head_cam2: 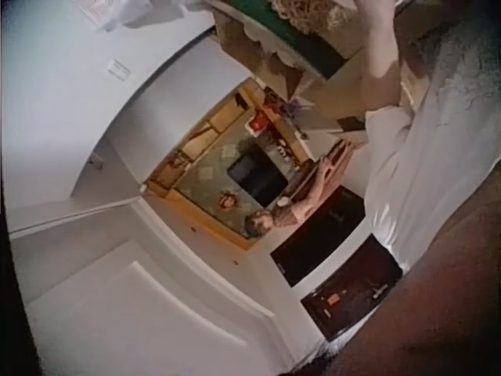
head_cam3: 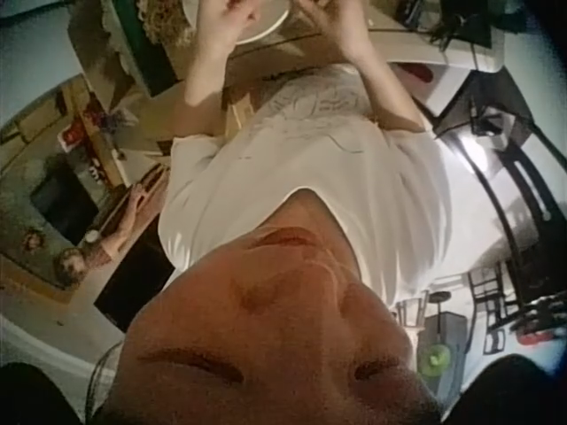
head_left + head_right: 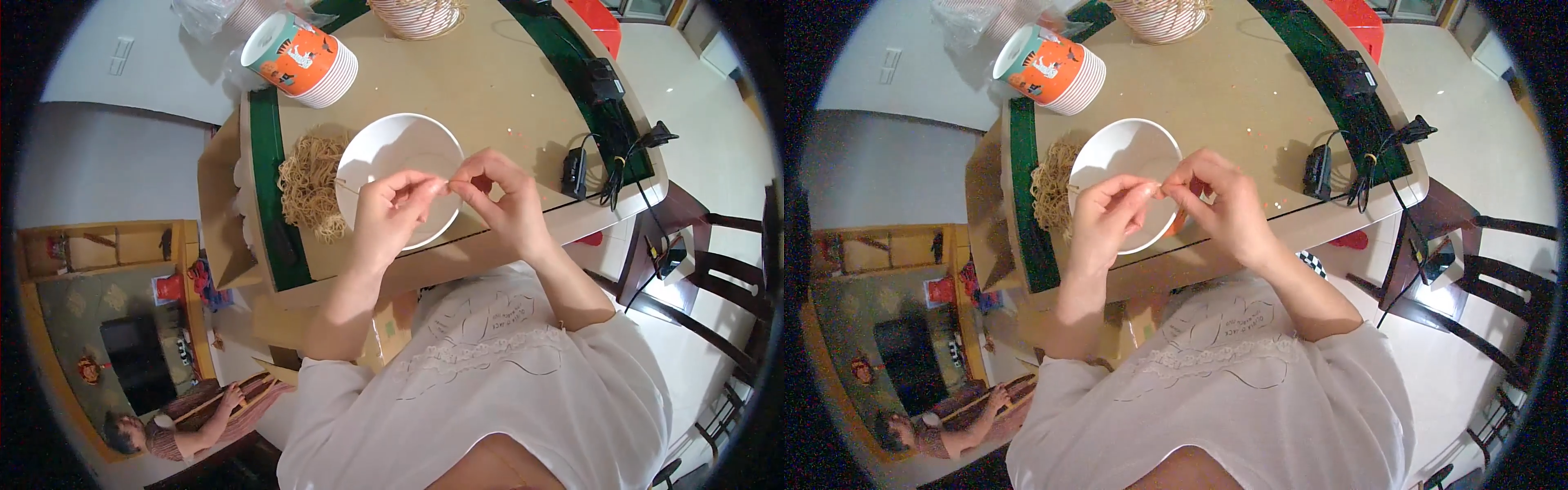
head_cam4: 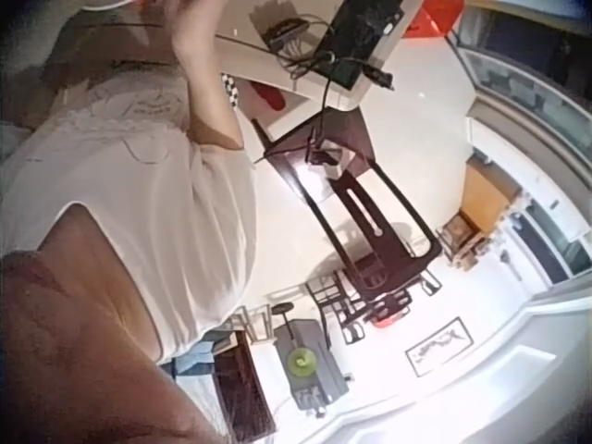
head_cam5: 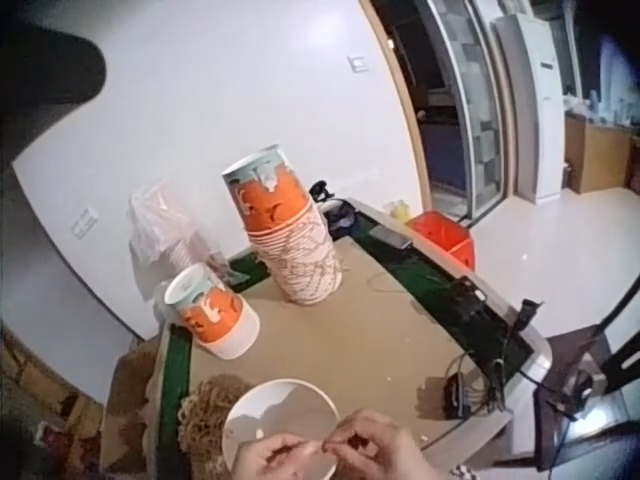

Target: Assembling and attaching elastic handles to festive paper buckets for packaging.

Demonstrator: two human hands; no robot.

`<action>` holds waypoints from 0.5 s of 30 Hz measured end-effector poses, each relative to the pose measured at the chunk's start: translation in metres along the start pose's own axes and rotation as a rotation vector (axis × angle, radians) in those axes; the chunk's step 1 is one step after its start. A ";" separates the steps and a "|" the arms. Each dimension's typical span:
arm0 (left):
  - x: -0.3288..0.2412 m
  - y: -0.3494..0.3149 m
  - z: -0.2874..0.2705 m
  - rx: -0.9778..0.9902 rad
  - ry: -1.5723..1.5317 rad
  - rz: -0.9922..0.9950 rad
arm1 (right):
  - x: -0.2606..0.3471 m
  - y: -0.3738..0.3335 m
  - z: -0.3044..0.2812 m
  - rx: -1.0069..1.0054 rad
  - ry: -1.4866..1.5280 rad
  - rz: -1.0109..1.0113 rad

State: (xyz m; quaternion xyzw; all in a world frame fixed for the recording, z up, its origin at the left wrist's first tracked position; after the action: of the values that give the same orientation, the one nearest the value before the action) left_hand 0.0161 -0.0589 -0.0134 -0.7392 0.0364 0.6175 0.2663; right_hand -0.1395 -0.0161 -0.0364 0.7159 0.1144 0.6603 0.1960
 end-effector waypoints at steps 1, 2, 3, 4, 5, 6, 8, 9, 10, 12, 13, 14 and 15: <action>-0.001 -0.001 0.001 -0.001 0.001 0.000 | 0.000 0.000 0.001 -0.004 -0.004 -0.005; -0.002 -0.001 0.001 -0.024 -0.033 -0.003 | 0.000 0.001 0.001 -0.009 -0.008 -0.010; -0.002 -0.001 0.000 -0.047 -0.067 -0.006 | 0.001 0.000 0.001 -0.008 -0.007 -0.010; -0.001 -0.001 0.001 -0.048 -0.067 -0.005 | 0.001 0.001 0.002 -0.010 0.003 -0.003; -0.002 -0.002 0.002 -0.073 0.038 0.053 | 0.001 0.001 0.002 -0.013 0.014 0.004; -0.002 -0.003 0.003 -0.098 0.144 0.110 | 0.001 0.001 0.003 -0.012 0.014 0.004; -0.002 -0.004 0.005 -0.134 0.196 0.167 | 0.000 0.001 0.003 -0.035 0.014 -0.010; -0.003 -0.005 0.006 -0.169 0.247 0.223 | 0.000 0.001 0.003 -0.035 0.015 -0.011; -0.002 -0.005 0.006 -0.169 0.247 0.223 | 0.001 0.001 0.003 -0.035 0.001 -0.014; -0.003 -0.006 0.006 -0.229 0.353 0.305 | 0.002 0.001 0.004 -0.035 -0.012 -0.018; -0.002 -0.006 0.006 -0.228 0.354 0.305 | 0.002 0.001 0.004 -0.036 -0.016 -0.014; -0.003 -0.007 0.006 -0.227 0.363 0.313 | 0.003 0.001 0.004 -0.036 -0.021 -0.009; -0.003 -0.007 0.006 -0.227 0.373 0.321 | 0.003 0.001 0.004 -0.037 -0.021 -0.009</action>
State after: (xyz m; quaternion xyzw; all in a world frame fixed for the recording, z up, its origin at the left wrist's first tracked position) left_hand 0.0123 -0.0511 -0.0086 -0.8501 0.1323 0.5050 0.0692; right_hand -0.1355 -0.0163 -0.0335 0.7185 0.1032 0.6539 0.2134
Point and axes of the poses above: each hand's wrist, its own y-axis towards the middle knuckle, its own z-axis out of the palm, x = y × z, the point moved 4 cm from there along y, towards the middle knuckle, and after that the axes turned 8 degrees about -z, right-handed, at the moved point
